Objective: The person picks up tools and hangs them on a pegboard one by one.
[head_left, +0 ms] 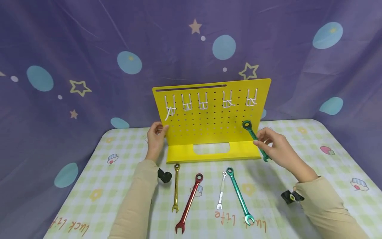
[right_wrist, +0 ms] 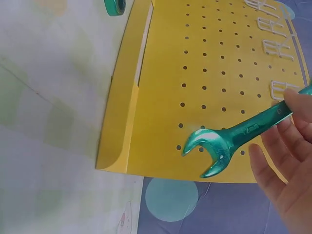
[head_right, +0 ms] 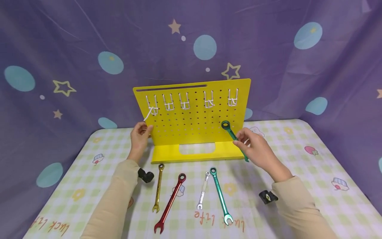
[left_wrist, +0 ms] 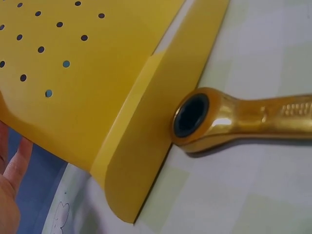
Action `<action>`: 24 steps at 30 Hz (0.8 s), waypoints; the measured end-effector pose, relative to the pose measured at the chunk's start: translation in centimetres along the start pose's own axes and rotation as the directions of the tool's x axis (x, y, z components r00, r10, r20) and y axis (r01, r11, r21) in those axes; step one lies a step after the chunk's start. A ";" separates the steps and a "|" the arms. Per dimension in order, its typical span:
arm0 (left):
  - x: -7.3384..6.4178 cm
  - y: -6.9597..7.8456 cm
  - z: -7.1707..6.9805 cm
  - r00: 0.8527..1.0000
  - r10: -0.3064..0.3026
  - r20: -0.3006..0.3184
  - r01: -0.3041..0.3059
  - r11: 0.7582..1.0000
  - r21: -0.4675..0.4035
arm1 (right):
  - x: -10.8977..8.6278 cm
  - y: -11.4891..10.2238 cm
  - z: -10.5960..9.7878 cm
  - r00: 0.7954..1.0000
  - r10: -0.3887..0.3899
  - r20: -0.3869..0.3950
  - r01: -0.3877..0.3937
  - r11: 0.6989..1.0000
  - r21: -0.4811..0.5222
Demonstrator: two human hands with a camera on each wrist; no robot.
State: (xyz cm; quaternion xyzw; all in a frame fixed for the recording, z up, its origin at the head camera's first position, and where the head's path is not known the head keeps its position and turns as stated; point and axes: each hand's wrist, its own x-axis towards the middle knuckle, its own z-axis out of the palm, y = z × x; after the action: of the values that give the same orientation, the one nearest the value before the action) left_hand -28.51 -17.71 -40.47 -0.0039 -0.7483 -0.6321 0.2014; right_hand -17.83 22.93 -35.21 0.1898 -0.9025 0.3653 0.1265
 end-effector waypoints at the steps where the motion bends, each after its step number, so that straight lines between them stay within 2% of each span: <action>1: 0.2 -0.5 0.0 1.000 0.000 -0.002 0.000 1.000 -0.008 | 0.2 0.0 0.0 1.000 0.000 -0.013 0.000 1.000 -0.001; 3: 0.6 -1.3 0.1 1.000 0.003 -0.008 -0.003 1.000 -0.009 | 0.4 -0.1 -0.1 0.999 0.003 -0.037 -0.003 1.000 -0.003; 6: 0.7 -1.6 0.2 1.000 0.012 -0.021 -0.012 1.000 0.005 | 0.9 -0.2 -0.3 0.998 0.018 -0.067 -0.019 1.000 -0.005; 16: 0.5 -1.5 0.2 0.999 0.021 -0.041 -0.021 1.000 -0.002 | 2.3 -0.4 -0.9 0.993 0.021 -0.119 -0.024 0.999 -0.026; 24: 0.5 -1.4 0.3 0.999 0.019 -0.048 -0.019 1.000 0.004 | 2.8 -0.3 -1.3 0.984 0.098 -0.146 -0.098 0.995 0.006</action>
State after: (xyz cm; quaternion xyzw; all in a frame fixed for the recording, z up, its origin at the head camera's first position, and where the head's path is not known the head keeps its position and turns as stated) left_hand -29.41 -17.79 -41.72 0.0044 -0.7443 -0.6288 0.2252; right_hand -20.13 22.93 -33.08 0.1179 -0.8994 0.3833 0.1741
